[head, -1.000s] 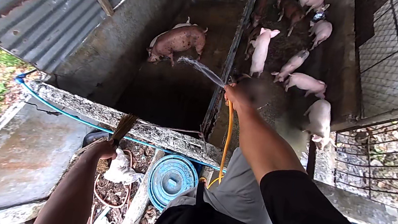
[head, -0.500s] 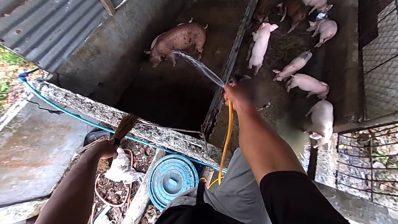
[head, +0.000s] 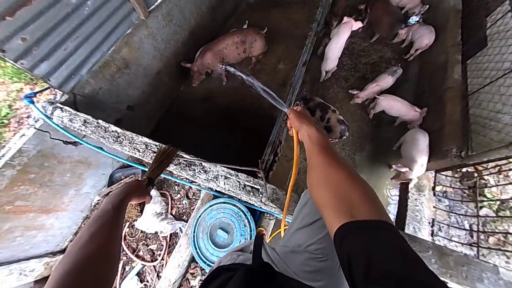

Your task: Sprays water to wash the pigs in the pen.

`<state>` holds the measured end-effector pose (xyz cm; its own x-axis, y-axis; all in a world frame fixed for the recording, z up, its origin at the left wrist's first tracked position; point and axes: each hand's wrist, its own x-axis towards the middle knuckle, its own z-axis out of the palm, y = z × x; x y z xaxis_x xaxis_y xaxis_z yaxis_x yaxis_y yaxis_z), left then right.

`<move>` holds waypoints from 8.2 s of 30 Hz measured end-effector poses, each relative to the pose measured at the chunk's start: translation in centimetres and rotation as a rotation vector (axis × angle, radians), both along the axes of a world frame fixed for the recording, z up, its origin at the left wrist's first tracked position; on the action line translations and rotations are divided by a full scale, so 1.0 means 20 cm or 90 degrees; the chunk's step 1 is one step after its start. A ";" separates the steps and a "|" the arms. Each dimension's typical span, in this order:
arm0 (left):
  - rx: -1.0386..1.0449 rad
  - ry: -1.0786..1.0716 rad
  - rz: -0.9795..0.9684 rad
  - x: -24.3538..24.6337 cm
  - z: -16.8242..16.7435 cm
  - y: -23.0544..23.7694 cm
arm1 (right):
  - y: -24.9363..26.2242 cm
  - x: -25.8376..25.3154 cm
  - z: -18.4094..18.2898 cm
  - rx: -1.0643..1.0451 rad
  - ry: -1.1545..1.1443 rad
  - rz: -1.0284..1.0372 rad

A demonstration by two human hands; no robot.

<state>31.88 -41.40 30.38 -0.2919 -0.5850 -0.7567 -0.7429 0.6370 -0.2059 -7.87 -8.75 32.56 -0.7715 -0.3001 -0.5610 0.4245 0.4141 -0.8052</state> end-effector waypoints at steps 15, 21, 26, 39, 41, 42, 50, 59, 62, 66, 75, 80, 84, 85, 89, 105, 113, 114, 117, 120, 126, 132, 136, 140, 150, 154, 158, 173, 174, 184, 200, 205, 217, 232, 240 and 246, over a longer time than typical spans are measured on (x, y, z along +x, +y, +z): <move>0.009 -0.011 0.010 -0.02 0.05 0.05 | 0.03 0.00 -0.01 -0.003 0.002 -0.005; 0.011 -0.009 0.005 -0.02 0.04 0.04 | 0.03 0.00 0.00 0.001 0.010 -0.011; 0.009 -0.011 0.008 -0.02 0.04 0.04 | 0.02 -0.01 -0.02 -0.002 0.011 -0.009; 0.004 -0.015 -0.003 -0.01 0.02 0.00 | 0.00 0.00 0.00 -0.008 0.017 -0.001; 0.004 -0.014 -0.001 -0.01 0.01 0.00 | -0.01 -0.01 0.00 -0.027 0.021 -0.003; 0.004 -0.017 -0.004 -0.01 0.01 0.00 | -0.01 -0.01 0.00 -0.032 0.024 -0.005; -0.004 -0.026 -0.008 -0.02 0.01 0.02 | -0.01 -0.02 0.04 -0.046 0.038 -0.008; 0.000 -0.024 -0.015 -0.02 0.01 0.02 | 0.00 -0.02 0.06 -0.065 0.030 -0.009; -0.002 -0.026 -0.014 -0.02 0.01 0.02 | 0.00 -0.02 0.07 -0.071 0.025 -0.012; -0.002 -0.032 -0.013 -0.03 0.01 0.02 | 0.00 -0.03 0.05 -0.069 0.033 -0.027; 0.009 -0.023 -0.012 -0.02 0.01 0.01 | 0.06 -0.12 0.00 -0.071 0.012 -0.147; 0.008 -0.032 -0.022 -0.02 0.00 0.00 | 0.10 -0.14 0.02 -0.074 0.017 -0.168; 0.014 -0.027 -0.020 -0.02 0.00 -0.01 | 0.11 -0.15 0.03 -0.071 0.020 -0.174; 0.014 -0.026 -0.021 -0.02 0.00 -0.01 | 0.11 -0.16 0.03 -0.069 0.022 -0.176; 0.014 -0.027 -0.020 -0.03 0.01 -0.02 | 0.12 -0.16 0.03 -0.072 0.021 -0.180; 0.008 -0.019 -0.021 0.00 -0.03 -0.04 | 0.16 -0.15 -0.01 -0.046 0.010 -0.165; 0.003 -0.027 -0.027 0.00 -0.05 -0.05 | 0.16 -0.15 -0.03 -0.034 -0.004 -0.129; 0.003 -0.029 -0.023 0.00 -0.05 -0.05 | 0.17 -0.15 -0.03 -0.029 -0.003 -0.129; 0.005 -0.032 -0.022 -0.01 -0.04 -0.04 | 0.18 -0.15 -0.05 -0.015 -0.010 -0.130; 0.002 -0.030 -0.025 -0.01 -0.04 -0.04 | 0.21 -0.13 -0.10 0.019 -0.032 -0.134; 0.006 -0.027 -0.021 -0.02 -0.03 -0.03 | 0.24 -0.11 -0.15 0.075 -0.081 -0.125; 0.013 -0.005 -0.007 0.00 -0.04 -0.04 | 0.21 -0.11 -0.14 0.067 -0.086 -0.123; 0.018 -0.011 -0.014 0.00 -0.03 -0.03 | 0.17 -0.13 -0.10 0.011 -0.053 -0.112; 0.020 0.000 -0.009 0.00 -0.02 -0.03 | 0.14 -0.14 -0.02 -0.029 -0.021 -0.119; 0.016 -0.020 -0.019 -0.03 0.01 -0.03 | 0.13 -0.17 0.06 -0.086 0.006 -0.169; 0.020 -0.026 -0.024 -0.03 0.02 -0.03 | 0.13 -0.18 0.08 -0.109 0.015 -0.179; 0.020 -0.020 -0.021 -0.03 0.01 -0.04 | 0.12 -0.18 0.08 -0.116 0.020 -0.185; 0.028 -0.018 -0.020 -0.03 0.03 -0.04 | 0.11 -0.19 0.07 -0.114 0.013 -0.190; 0.029 -0.019 -0.021 -0.03 0.03 -0.04 | 0.12 -0.18 0.07 -0.114 0.013 -0.191; 0.029 -0.022 -0.020 -0.03 0.02 -0.04 | 0.12 -0.18 0.08 -0.107 0.014 -0.183; 0.018 -0.016 -0.023 -0.01 -0.03 -0.08 | 0.13 -0.18 0.08 -0.105 0.007 -0.206; 0.024 -0.013 -0.022 -0.01 -0.02 -0.07 | 0.13 -0.18 0.07 -0.110 0.009 -0.209; 0.026 -0.016 -0.022 -0.03 0.00 -0.06 | 0.11 -0.17 0.09 -0.096 0.016 -0.173; 0.023 -0.013 -0.021 -0.03 -0.01 -0.07 | 0.08 -0.16 0.10 -0.106 0.015 -0.128; 0.037 -0.017 -0.023 -0.04 0.01 -0.06 | 0.07 -0.12 0.06 -0.058 -0.008 -0.035; 0.045 -0.015 -0.041 -0.04 -0.01 -0.08 | 0.05 -0.13 0.03 -0.067 -0.016 -0.030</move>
